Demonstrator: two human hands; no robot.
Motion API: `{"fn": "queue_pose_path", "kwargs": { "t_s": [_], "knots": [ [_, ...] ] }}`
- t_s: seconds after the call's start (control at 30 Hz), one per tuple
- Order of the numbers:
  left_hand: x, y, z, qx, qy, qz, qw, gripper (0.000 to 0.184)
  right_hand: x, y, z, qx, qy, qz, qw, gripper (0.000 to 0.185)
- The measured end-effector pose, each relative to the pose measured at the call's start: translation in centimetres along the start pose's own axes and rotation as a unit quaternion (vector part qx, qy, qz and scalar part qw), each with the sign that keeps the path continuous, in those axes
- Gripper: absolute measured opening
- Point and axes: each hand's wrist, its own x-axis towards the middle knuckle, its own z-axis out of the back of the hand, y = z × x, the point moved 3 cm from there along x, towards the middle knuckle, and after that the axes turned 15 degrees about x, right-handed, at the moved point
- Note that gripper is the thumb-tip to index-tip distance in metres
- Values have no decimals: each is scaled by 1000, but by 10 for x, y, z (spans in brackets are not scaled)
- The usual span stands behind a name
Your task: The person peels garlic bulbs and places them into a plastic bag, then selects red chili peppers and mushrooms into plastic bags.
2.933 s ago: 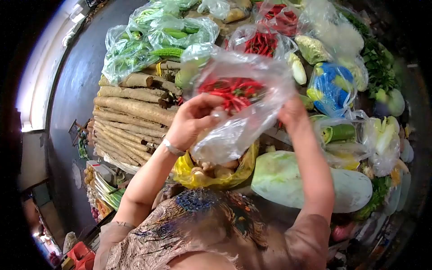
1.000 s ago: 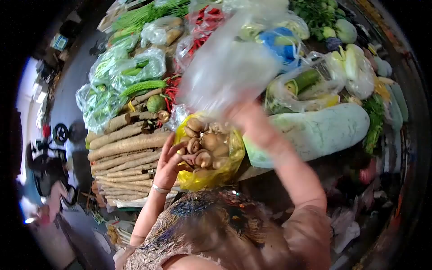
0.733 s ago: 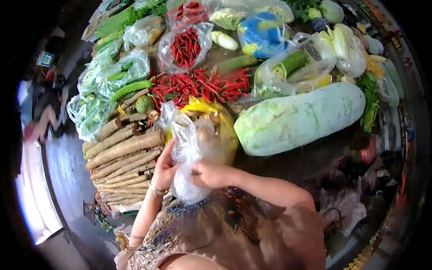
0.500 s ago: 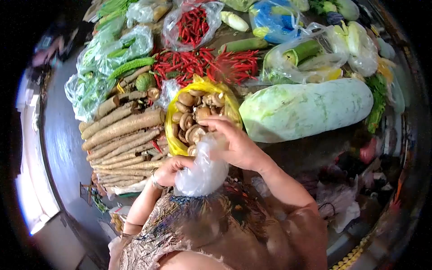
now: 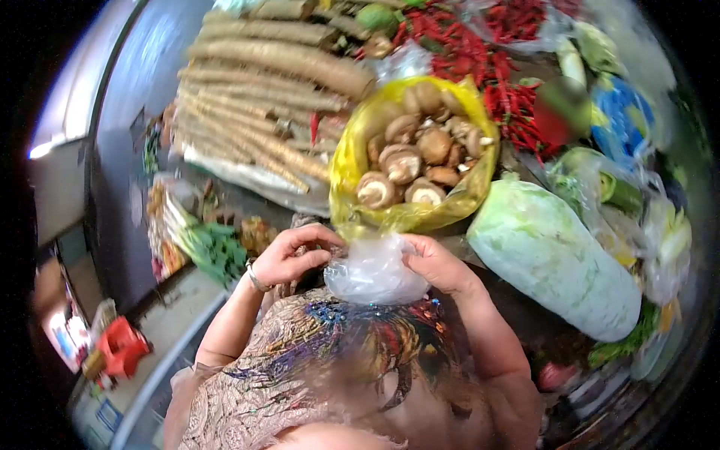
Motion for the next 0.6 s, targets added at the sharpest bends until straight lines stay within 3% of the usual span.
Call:
{"fn": "queue_pose_path", "kwargs": {
  "t_s": [0.03, 0.1, 0.13, 0.2, 0.3, 0.37, 0.43, 0.5, 0.57, 0.6],
  "knots": [
    [-8, 9, -10, 51, -26, -35, 998, 26, 3, -13, 8, -3, 4, -24, 1000, 45],
    [-27, 36, -40, 37, -35, 47, 998, 29, 6, -42, 28, -89, -21, -73, 993, 44],
    [-31, 46, -53, 73, -40, 41, 996, 29, 7, -50, 36, -142, -12, -74, 987, 42],
    [-38, 71, -79, 168, -38, 18, 985, 30, 17, -87, 85, -206, -89, -103, 969, 41],
    [-52, 93, -98, 86, -75, 80, 990, 29, 22, -111, 131, -324, -135, -142, 926, 38],
    [-64, 106, -103, 57, -66, 115, 989, 30, 22, -126, 180, -362, -249, -118, 890, 35],
    [-77, 126, -112, 33, -52, 145, 988, 31, 18, -131, 219, -266, -321, -90, 905, 39],
    [-89, 164, -128, 79, -179, 112, 974, 36, 1, -144, 363, -321, -397, -252, 822, 28],
    [-102, 203, -138, 97, -195, 156, 964, 49, 21, -138, 325, -262, -532, -101, 798, 57],
    [-107, 218, -141, 133, -174, 173, 960, 52, 24, -134, 326, -240, -529, -128, 804, 56]
  ]
}}
